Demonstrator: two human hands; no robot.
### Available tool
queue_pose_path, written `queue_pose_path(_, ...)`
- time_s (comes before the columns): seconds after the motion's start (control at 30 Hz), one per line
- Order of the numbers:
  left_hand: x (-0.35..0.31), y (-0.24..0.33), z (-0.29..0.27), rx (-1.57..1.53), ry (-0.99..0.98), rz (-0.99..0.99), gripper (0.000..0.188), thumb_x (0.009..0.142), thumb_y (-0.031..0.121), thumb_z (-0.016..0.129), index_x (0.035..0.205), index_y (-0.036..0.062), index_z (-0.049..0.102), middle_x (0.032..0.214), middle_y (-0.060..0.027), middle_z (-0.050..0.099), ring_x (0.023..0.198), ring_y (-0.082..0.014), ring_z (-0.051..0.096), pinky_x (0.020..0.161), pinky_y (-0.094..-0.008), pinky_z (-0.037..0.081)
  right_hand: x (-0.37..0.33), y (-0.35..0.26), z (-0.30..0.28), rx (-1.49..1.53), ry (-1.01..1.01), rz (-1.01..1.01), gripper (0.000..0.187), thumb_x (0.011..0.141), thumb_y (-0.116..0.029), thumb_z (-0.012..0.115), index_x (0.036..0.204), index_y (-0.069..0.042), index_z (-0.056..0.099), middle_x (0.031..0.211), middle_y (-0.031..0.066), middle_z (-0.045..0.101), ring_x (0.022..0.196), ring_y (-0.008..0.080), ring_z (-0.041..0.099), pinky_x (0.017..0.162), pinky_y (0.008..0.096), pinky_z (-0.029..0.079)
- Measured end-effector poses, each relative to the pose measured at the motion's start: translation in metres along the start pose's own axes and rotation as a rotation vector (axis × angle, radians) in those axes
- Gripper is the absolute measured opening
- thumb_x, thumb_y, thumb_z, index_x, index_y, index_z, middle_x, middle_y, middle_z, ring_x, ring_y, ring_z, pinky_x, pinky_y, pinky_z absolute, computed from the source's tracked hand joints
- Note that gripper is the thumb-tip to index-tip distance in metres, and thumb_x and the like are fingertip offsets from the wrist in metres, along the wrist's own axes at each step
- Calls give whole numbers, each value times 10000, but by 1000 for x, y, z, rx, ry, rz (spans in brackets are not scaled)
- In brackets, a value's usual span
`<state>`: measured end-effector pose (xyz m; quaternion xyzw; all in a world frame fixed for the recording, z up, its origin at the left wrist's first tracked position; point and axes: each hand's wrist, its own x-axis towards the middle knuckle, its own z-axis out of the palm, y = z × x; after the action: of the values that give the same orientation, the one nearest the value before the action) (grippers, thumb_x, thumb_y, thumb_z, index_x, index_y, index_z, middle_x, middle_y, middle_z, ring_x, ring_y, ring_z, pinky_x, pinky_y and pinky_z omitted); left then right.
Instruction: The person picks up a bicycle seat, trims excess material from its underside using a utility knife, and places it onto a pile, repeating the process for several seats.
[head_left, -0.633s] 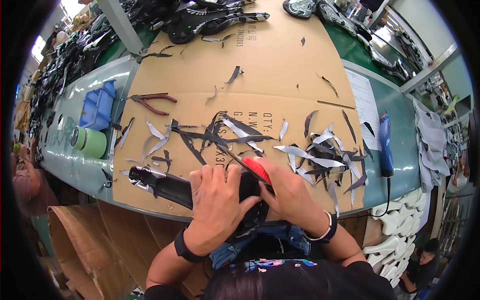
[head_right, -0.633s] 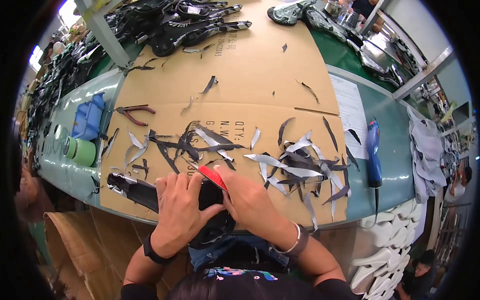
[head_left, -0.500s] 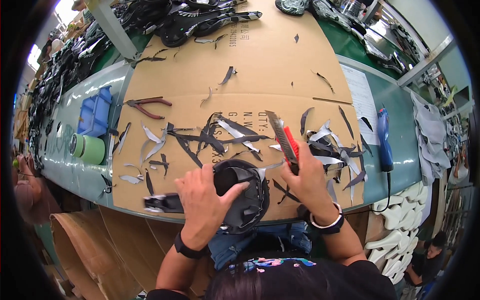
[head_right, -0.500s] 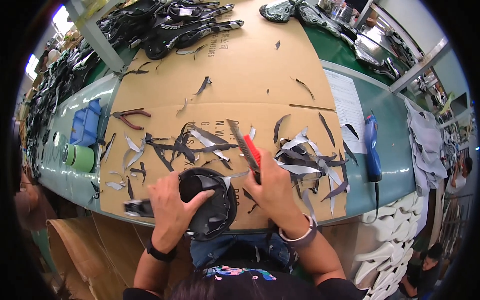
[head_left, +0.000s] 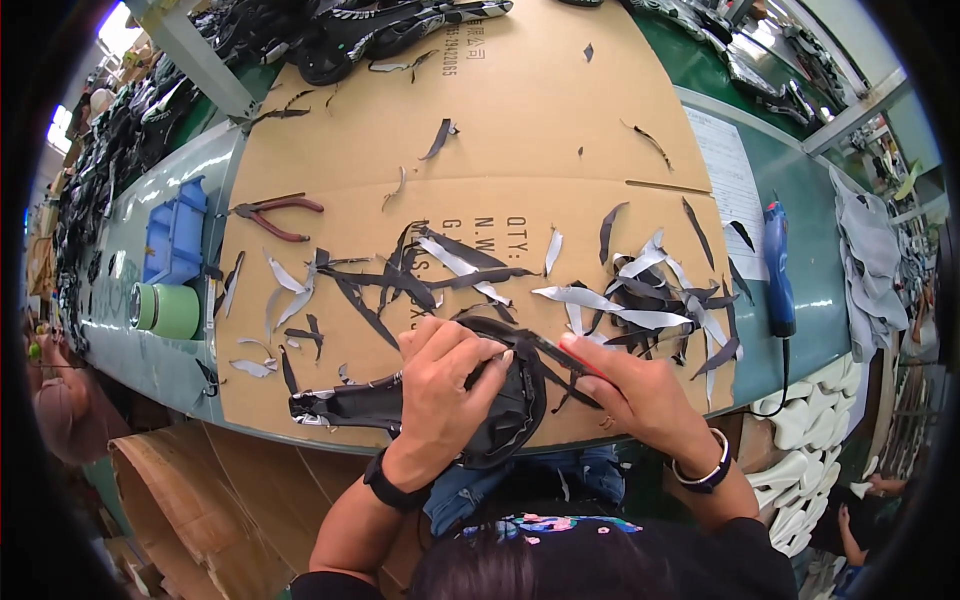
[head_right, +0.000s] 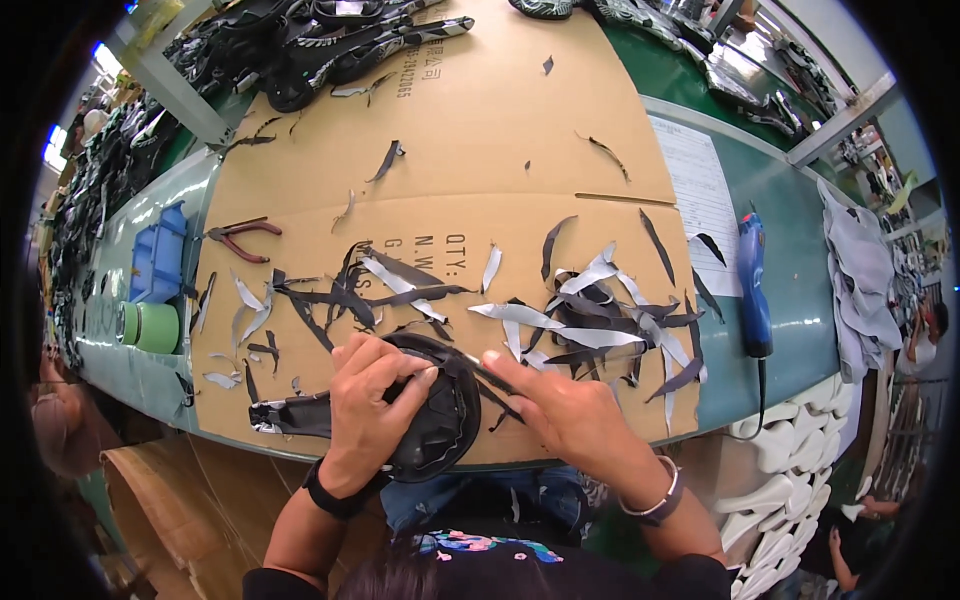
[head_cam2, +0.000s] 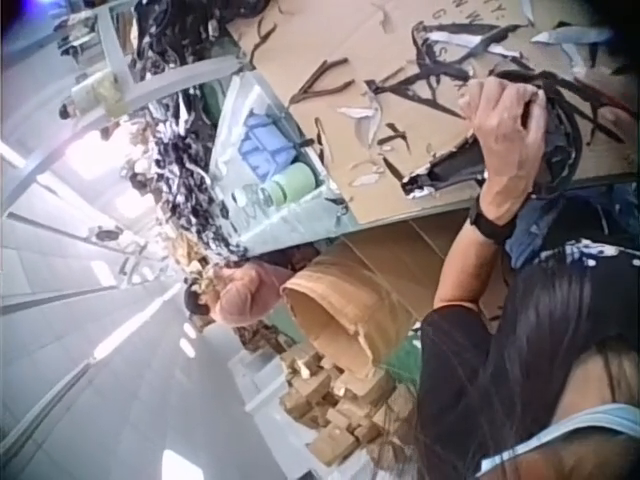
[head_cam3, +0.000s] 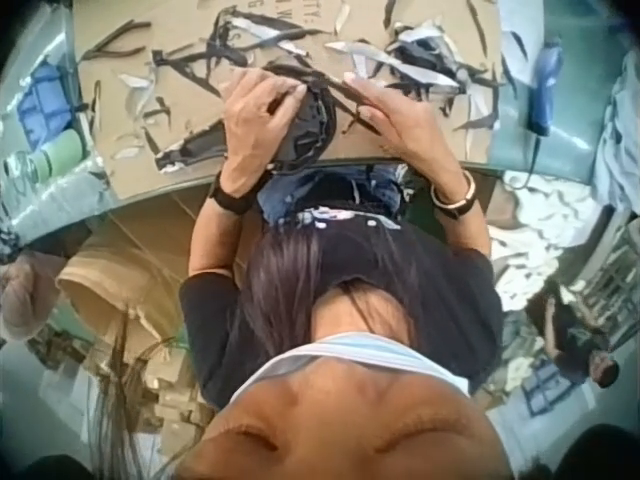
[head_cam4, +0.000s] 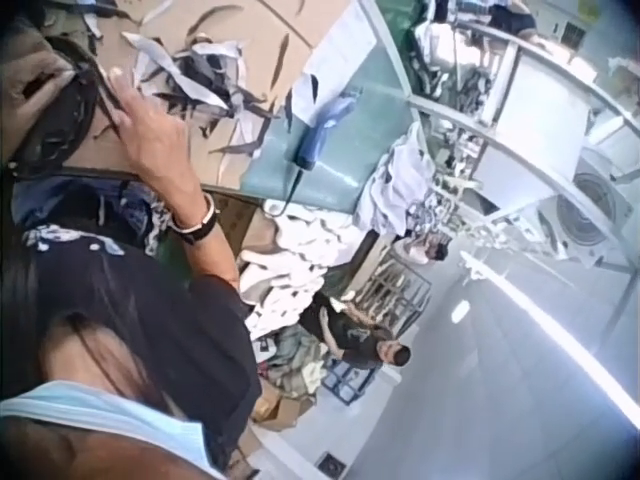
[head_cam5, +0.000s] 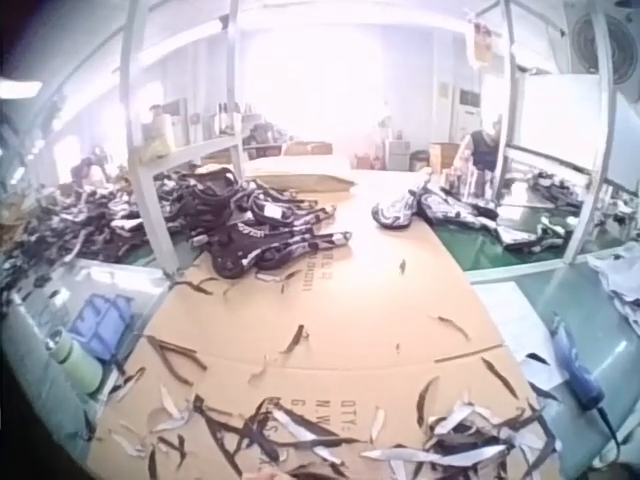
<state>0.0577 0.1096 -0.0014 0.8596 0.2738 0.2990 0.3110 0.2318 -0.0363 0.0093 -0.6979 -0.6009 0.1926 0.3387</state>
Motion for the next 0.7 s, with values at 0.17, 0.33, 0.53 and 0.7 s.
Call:
queue_pose_path(0.17, -1, 1, 0, -27, 4, -27, 105, 721, 73, 760, 795, 86, 685, 726, -5, 584, 760, -182, 526, 726, -320, 338, 4, -22, -6, -318, -385, 171, 579, 841, -70, 638, 1389, -145, 467, 959, 167, 661, 729, 300, 647, 593, 392, 500)
queue_pose_path(0.33, 0, -2, -9, -245, 56, -88, 74, 761, 88, 751, 805, 71, 693, 731, -5, 586, 775, -168, 523, 730, -299, 350, -44, -31, 27, -176, -111, 183, 603, 886, -115, 586, 1448, -184, 381, 740, 137, 585, 544, 320, 548, 484, 414, 450)
queue_pose_path(0.53, -11, -18, -9, -790, 314, -292, 123, 866, 123, 690, 854, 1, 676, 831, -14, 517, 816, -120, 468, 709, -231, 337, -66, -74, 20, 241, -262, 633, 624, 929, -122, 531, 1484, -147, 247, 934, 243, 648, 760, 431, 638, 659, 468, 508)
queue_pose_path(0.7, 4, -18, -26, -541, 256, -306, 241, 909, 202, 641, 987, -26, 637, 937, -79, 552, 874, -184, 518, 821, -283, 404, -63, -50, 22, 85, -47, 329, 571, 899, -58, 559, 1434, -139, 379, 891, 181, 659, 702, 371, 631, 648, 370, 506)
